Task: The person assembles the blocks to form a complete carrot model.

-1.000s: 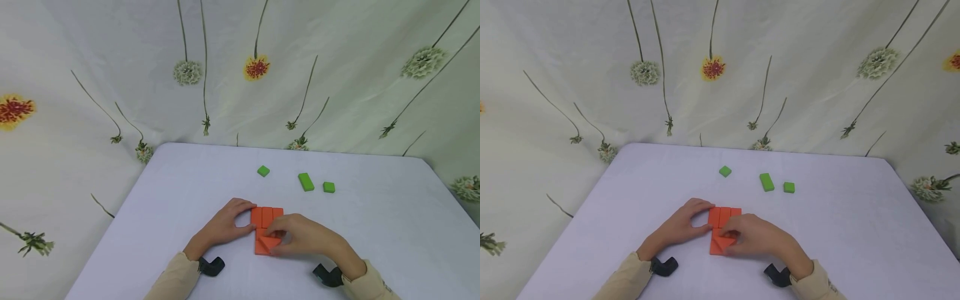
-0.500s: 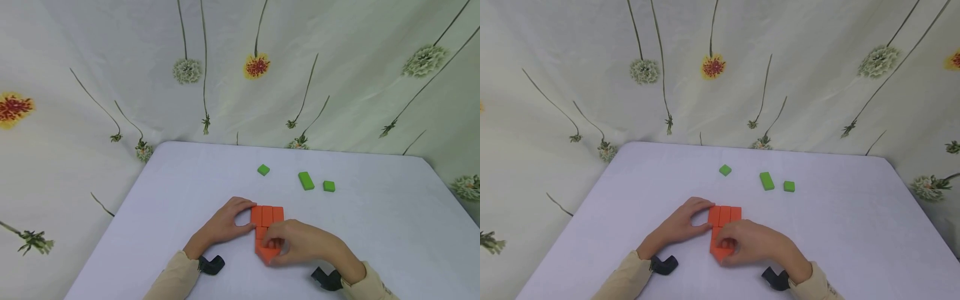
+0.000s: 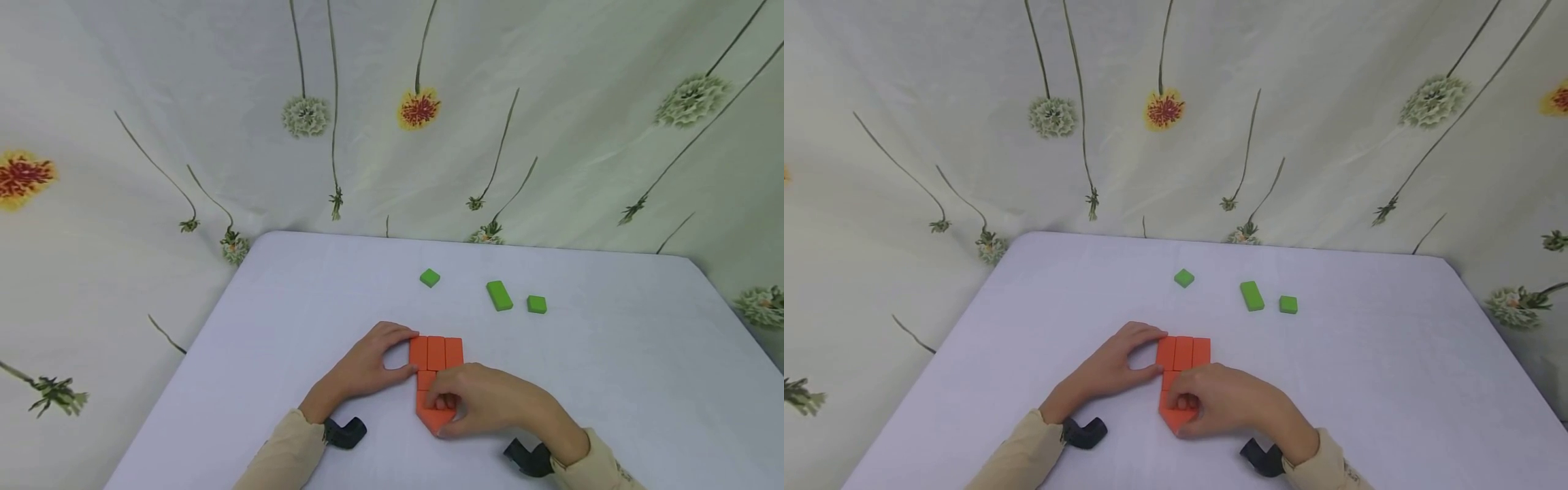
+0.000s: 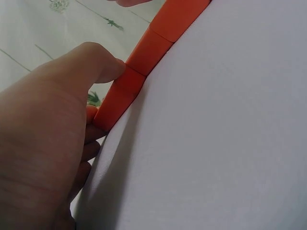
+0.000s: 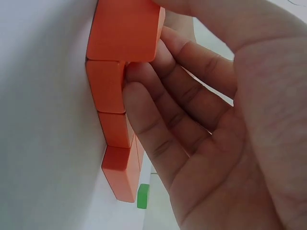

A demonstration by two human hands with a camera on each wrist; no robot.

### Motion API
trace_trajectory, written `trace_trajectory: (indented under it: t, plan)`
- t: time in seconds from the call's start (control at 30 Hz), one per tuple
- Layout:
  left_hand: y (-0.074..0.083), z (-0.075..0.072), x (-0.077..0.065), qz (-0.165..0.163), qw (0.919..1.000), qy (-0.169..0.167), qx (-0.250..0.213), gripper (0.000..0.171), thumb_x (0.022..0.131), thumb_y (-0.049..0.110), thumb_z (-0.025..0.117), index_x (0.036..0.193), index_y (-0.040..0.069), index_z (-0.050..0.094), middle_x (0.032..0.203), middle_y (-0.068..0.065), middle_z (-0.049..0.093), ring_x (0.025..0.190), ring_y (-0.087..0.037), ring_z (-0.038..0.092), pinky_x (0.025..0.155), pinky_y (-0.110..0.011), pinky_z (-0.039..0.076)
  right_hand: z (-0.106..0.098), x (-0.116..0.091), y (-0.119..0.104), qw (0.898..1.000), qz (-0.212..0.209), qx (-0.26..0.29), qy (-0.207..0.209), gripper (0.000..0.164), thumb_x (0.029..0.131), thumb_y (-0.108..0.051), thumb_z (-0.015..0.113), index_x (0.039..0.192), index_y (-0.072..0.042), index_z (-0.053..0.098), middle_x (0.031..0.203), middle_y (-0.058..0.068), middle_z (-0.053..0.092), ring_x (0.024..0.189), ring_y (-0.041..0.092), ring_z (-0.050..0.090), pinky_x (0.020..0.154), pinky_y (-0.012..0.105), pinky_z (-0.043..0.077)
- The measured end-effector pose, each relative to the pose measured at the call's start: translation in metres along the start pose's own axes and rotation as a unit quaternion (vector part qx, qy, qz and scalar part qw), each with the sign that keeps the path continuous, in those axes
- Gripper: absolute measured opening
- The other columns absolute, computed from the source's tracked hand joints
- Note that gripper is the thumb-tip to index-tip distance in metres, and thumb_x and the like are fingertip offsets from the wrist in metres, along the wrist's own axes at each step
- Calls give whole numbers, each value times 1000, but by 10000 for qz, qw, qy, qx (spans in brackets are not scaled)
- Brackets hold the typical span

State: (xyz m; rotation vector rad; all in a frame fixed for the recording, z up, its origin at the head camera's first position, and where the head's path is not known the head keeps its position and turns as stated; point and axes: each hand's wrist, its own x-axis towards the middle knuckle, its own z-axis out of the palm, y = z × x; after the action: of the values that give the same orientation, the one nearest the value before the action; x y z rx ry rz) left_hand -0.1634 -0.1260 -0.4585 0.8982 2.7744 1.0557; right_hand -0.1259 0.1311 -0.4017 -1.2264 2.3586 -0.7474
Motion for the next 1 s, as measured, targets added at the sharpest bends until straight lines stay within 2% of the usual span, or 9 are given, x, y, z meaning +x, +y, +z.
trace_trajectory:
  t: [0.3,0.57,0.7,0.8,1.0]
  plan:
    - [-1,1,-1,-57,10000,-10,34,53,92,31,77,141,19,62,138,3,60,133,-15,52,112,-41,48,3,2,4,9999,-150,-38,51,21,87,-29,84,103,-27,71,90,-20,59,83,-3,54,77,15,49]
    - [-4,3,-1,-83,9999,-9,143,54,92,33,77,142,21,61,138,5,60,132,-13,52,111,-40,49,-5,-2,6,9994,-18,311,118,26,88,-34,83,110,-27,72,97,-19,65,88,-1,59,82,18,53]
    - [-3,2,0,-83,9999,-27,97,54,92,32,77,142,21,61,139,4,59,132,-14,52,111,-40,49,-10,-4,9,9982,158,380,445,23,91,-34,80,111,-26,73,101,-17,68,91,2,62,85,23,55]
    - [-2,1,0,-77,9999,-35,64,53,92,31,77,142,20,62,139,3,60,132,-15,52,111,-41,50,-14,-4,12,9958,215,290,845,23,93,-33,78,113,-23,73,103,-14,69,93,5,64,86,26,56]
    - [-1,1,0,-87,9999,-30,115,53,92,31,77,141,20,62,138,3,60,132,-15,52,110,-40,50,-20,-4,23,9855,421,-9,1645,26,93,-28,78,117,-19,74,104,-12,70,96,10,63,87,32,58]
